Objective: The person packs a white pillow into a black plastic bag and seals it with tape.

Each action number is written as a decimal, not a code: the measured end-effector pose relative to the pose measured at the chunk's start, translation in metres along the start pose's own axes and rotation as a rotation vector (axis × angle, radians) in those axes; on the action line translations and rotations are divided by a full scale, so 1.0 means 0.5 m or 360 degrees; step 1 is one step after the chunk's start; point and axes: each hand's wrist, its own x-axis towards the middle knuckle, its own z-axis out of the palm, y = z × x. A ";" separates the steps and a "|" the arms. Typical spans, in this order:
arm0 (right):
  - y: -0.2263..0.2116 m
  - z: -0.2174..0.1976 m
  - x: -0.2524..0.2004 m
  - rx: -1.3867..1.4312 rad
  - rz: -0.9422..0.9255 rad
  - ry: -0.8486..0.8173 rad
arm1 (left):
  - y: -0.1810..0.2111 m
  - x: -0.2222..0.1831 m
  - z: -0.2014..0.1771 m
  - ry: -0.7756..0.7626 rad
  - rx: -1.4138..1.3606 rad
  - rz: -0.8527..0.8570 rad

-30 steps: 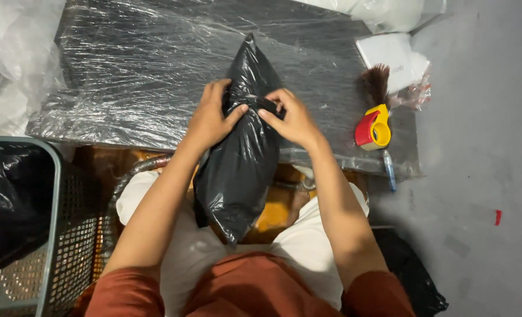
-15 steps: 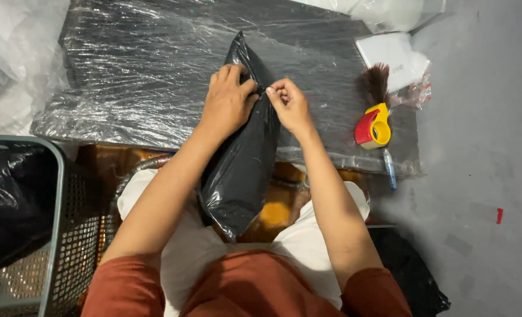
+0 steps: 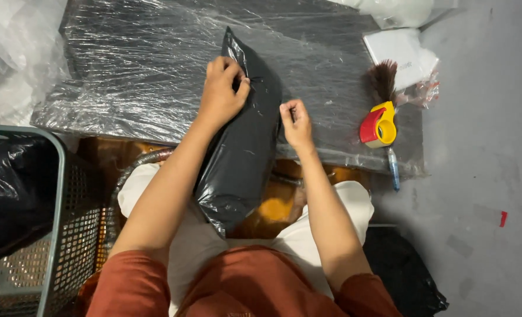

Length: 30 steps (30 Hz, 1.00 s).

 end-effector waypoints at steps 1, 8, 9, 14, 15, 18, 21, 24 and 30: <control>0.024 0.001 0.003 0.0001 -0.0004 -0.0006 | -0.013 -0.005 0.004 0.0006 0.0002 -0.0002; -0.124 -0.020 0.007 -0.0268 -0.0204 -0.0003 | -0.071 -0.052 0.008 0.0200 -0.0360 -0.0125; -0.188 -0.025 0.005 -0.0417 -0.0254 -0.0066 | -0.084 -0.067 0.013 0.0207 -0.0499 -0.0223; -0.210 -0.016 0.039 -0.0613 -0.0338 -0.0161 | -0.109 -0.077 0.041 0.0366 -0.0530 -0.0301; -0.214 -0.013 0.041 -0.0646 -0.0416 -0.0171 | -0.115 -0.078 0.045 0.0400 -0.0505 -0.0305; -0.230 -0.030 0.025 -0.0630 -0.0528 -0.0218 | -0.127 -0.081 0.038 0.0443 -0.0504 -0.0299; -0.204 -0.051 0.010 -0.0788 -0.0520 -0.0158 | -0.151 -0.085 0.047 0.0488 -0.0503 -0.0375; -0.156 -0.060 0.020 -0.0629 -0.0531 -0.0226 | -0.145 -0.085 0.037 0.0471 -0.0505 -0.0449; -0.030 -0.040 0.044 -0.0357 -0.0149 -0.0116 | -0.199 -0.082 0.069 0.0544 -0.0466 -0.0549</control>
